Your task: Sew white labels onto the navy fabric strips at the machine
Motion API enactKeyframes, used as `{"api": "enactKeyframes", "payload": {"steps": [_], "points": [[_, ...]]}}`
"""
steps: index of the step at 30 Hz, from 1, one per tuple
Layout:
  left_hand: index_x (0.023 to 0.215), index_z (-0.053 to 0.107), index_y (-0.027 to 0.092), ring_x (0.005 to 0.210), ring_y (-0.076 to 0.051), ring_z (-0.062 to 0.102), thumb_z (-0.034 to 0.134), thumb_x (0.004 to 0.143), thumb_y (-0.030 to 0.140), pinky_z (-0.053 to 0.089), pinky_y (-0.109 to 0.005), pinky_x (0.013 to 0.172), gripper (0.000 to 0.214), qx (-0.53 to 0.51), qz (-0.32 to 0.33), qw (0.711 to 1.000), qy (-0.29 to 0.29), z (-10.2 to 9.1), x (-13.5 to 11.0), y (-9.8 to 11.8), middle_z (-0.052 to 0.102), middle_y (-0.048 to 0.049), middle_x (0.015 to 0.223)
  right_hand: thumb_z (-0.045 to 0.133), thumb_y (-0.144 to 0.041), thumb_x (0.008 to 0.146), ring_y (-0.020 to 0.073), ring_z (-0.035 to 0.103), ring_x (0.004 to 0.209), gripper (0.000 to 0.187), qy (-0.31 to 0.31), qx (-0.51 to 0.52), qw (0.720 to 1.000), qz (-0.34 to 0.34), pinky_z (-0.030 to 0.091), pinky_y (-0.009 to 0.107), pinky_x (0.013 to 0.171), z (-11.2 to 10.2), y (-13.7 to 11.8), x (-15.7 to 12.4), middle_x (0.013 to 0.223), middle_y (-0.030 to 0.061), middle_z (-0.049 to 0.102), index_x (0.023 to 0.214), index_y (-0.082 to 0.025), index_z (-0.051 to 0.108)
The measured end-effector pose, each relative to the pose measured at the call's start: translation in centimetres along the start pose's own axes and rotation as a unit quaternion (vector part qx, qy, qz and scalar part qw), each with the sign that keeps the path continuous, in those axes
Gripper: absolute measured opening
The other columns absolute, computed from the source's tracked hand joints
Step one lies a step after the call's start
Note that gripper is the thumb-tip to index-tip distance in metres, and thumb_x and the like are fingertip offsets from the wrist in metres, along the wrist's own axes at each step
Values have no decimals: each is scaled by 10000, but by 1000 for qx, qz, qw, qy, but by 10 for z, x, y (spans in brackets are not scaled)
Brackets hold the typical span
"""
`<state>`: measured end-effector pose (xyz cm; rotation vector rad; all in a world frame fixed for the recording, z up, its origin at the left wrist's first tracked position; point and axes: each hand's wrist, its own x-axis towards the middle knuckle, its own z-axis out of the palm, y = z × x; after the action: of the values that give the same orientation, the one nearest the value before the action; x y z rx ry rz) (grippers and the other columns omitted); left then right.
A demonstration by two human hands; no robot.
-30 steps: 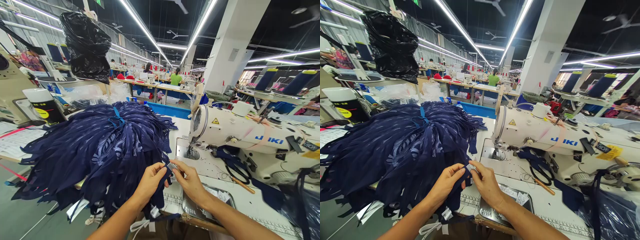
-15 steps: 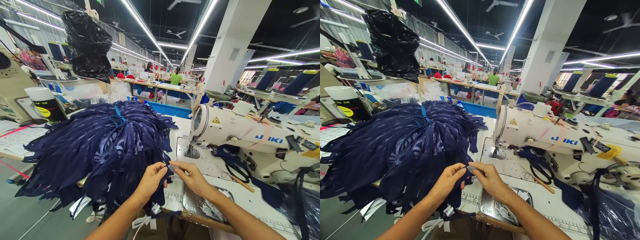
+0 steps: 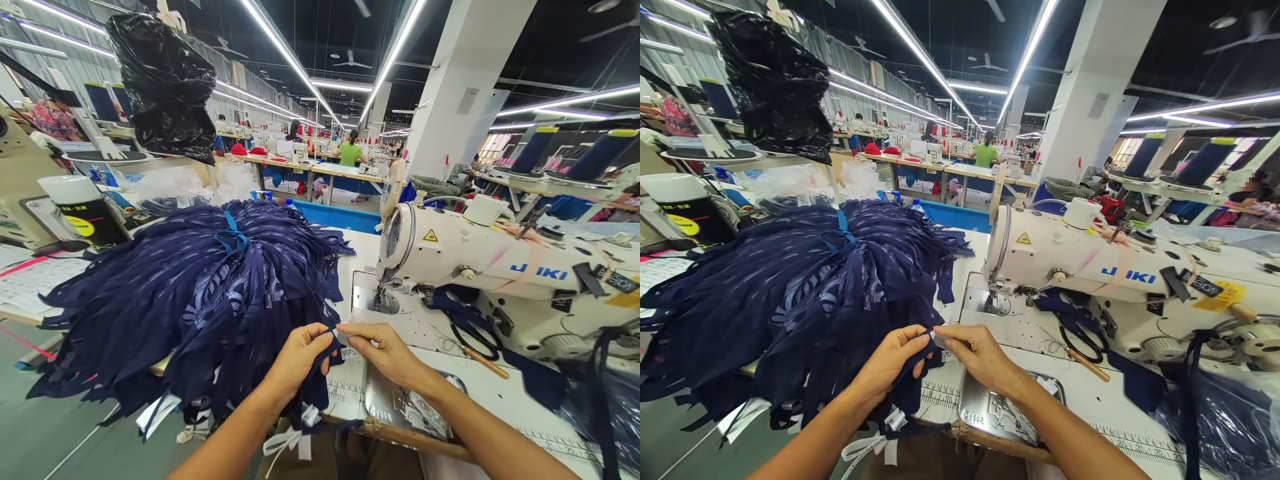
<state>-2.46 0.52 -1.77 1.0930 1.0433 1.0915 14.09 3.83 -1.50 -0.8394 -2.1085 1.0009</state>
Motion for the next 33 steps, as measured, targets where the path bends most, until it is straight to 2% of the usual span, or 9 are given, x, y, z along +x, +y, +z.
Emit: {"api": "enactKeyframes", "payload": {"steps": [9,15,17,19,21,22,27,30,33], "points": [[578,529,127,328,-28,381,588,675,355,293,-178,425,255,-27,-20,999,-23,-5,3,-2,549,30,494,423,-284,838,81,439,508,282,-86,-15,995,-42,396,212,538,-12,-7,7,619,-21,561,1018,-219,630],[624,560,125,413,-61,445,560,714,369,318,-165,478,260,-15,-9,999,-27,-4,0,1,533,23,415,397,-296,829,95,399,473,344,-34,-81,994,63,357,214,477,-38,13,-10,562,-21,509,1105,-184,568],[647,572,122,447,-69,470,564,713,369,324,-162,486,255,-21,-5,1000,-19,-2,0,1,567,7,456,395,-282,816,113,410,464,368,0,-183,977,114,348,227,484,-53,29,-22,505,-31,478,1134,-165,538],[666,585,120,463,-73,478,567,715,365,331,-162,491,251,-25,-1,1000,-17,0,0,1,584,-3,481,427,-281,790,147,454,490,372,54,-321,931,165,343,250,504,-64,39,-34,491,-17,490,1114,-144,545],[688,598,122,476,-74,484,567,722,354,342,-161,499,237,-31,1,999,-18,3,-1,2,594,-5,497,454,-296,771,182,498,538,340,109,-408,888,183,340,270,525,-64,40,-42,533,19,537,1046,-135,574],[701,604,125,481,-76,489,567,724,351,348,-162,499,230,-37,0,999,-19,5,-1,2,600,-6,507,456,-304,770,189,508,551,308,130,-412,885,173,340,275,535,-60,36,-44,554,29,550,996,-139,586],[782,650,131,578,-122,562,600,700,336,423,-211,575,226,-85,15,996,5,21,-3,8,643,-31,602,442,-299,768,119,434,480,129,180,-128,972,81,327,230,495,-15,-9,-31,508,-41,455,750,-189,507],[809,676,132,729,-168,596,629,671,296,441,-274,738,220,-114,65,991,26,34,-6,11,673,-55,719,465,-276,735,100,407,481,88,204,43,974,82,321,215,484,6,-29,-15,500,-67,405,718,-197,433],[816,685,145,825,-189,590,647,644,270,408,-307,845,216,-133,100,985,51,45,-7,10,682,-52,803,496,-261,688,80,358,475,125,227,128,962,81,300,204,471,12,-34,-2,510,-84,368,694,-196,389]]}}
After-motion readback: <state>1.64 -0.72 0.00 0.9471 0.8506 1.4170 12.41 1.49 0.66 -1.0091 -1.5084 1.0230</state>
